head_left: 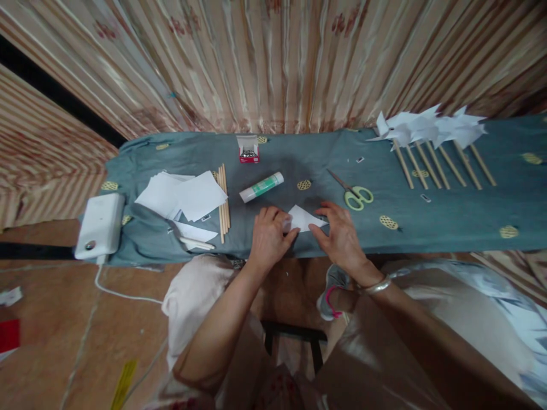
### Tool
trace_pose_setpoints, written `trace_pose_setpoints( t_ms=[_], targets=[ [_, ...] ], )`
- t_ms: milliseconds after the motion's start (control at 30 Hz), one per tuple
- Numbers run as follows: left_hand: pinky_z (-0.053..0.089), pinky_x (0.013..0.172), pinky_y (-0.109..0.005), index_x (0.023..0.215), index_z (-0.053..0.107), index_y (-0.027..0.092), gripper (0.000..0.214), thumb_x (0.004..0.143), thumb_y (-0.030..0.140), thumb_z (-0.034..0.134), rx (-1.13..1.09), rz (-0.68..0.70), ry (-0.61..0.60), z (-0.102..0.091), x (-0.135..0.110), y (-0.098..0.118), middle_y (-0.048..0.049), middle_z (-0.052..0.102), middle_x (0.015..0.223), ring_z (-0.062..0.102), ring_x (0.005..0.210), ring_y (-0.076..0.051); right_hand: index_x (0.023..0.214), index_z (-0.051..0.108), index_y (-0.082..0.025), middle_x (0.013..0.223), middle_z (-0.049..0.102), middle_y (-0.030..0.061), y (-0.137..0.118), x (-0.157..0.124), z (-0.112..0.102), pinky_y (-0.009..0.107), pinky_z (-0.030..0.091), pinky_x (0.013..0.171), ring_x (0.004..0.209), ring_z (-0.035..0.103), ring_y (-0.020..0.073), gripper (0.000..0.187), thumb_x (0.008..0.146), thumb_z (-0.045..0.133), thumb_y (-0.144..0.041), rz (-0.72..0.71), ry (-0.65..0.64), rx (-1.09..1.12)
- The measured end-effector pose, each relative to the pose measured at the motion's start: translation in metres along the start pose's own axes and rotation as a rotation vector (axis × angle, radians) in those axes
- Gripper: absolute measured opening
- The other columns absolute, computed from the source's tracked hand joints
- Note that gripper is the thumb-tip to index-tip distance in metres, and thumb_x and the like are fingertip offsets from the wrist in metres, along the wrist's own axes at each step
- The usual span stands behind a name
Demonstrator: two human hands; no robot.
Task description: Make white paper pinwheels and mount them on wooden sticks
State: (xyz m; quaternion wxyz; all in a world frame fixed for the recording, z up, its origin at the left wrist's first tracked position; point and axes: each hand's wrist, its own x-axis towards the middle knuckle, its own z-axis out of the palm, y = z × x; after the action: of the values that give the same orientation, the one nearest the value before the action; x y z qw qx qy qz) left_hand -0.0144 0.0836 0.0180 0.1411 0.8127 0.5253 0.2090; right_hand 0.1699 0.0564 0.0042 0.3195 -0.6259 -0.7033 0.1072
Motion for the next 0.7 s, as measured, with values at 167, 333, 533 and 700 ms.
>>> trace_pose_setpoints(
  t_ms=[167, 333, 533, 700],
  targets=[
    [0.043, 0.088, -0.038, 0.102, 0.065, 0.018, 0.021, 0.087, 0.032, 0.063, -0.049, -0.003, 0.019, -0.005, -0.009, -0.009, -0.0082, 0.062, 0.103, 0.052, 0.099, -0.025, 0.108, 0.059, -0.018, 0.124, 0.058, 0.0176, 0.015, -0.005, -0.009, 0.052, 0.040, 0.101, 0.118, 0.052, 0.0336, 0.025, 0.088, 0.053, -0.031, 0.020, 0.034, -0.001],
    [0.043, 0.090, -0.039, 0.103, 0.064, 0.018, 0.018, 0.088, 0.028, 0.060, -0.067, -0.026, 0.054, -0.009, -0.019, -0.016, -0.0082, 0.061, 0.104, 0.053, 0.100, -0.024, 0.106, 0.060, -0.020, 0.123, 0.059, 0.0164, 0.023, -0.007, -0.013, 0.053, 0.040, 0.101, 0.117, 0.052, 0.0332, 0.023, 0.087, 0.051, -0.027, 0.026, 0.058, 0.024],
    [0.045, 0.089, -0.039, 0.103, 0.065, 0.017, 0.016, 0.088, 0.021, 0.059, -0.075, -0.044, 0.079, -0.013, -0.027, -0.023, -0.0086, 0.062, 0.102, 0.054, 0.097, -0.024, 0.104, 0.060, -0.019, 0.121, 0.060, 0.0166, 0.027, -0.007, -0.013, 0.052, 0.041, 0.100, 0.115, 0.054, 0.0324, 0.021, 0.085, 0.052, -0.026, 0.024, 0.063, 0.030],
    [0.047, 0.088, -0.039, 0.100, 0.066, 0.019, 0.016, 0.088, 0.017, 0.056, -0.099, -0.054, 0.079, -0.016, -0.031, -0.028, -0.0078, 0.063, 0.099, 0.056, 0.096, -0.023, 0.103, 0.061, -0.018, 0.119, 0.062, 0.0171, 0.031, -0.006, -0.011, 0.053, 0.041, 0.100, 0.115, 0.054, 0.0323, 0.022, 0.085, 0.051, -0.025, 0.005, 0.075, 0.025]
  ],
)
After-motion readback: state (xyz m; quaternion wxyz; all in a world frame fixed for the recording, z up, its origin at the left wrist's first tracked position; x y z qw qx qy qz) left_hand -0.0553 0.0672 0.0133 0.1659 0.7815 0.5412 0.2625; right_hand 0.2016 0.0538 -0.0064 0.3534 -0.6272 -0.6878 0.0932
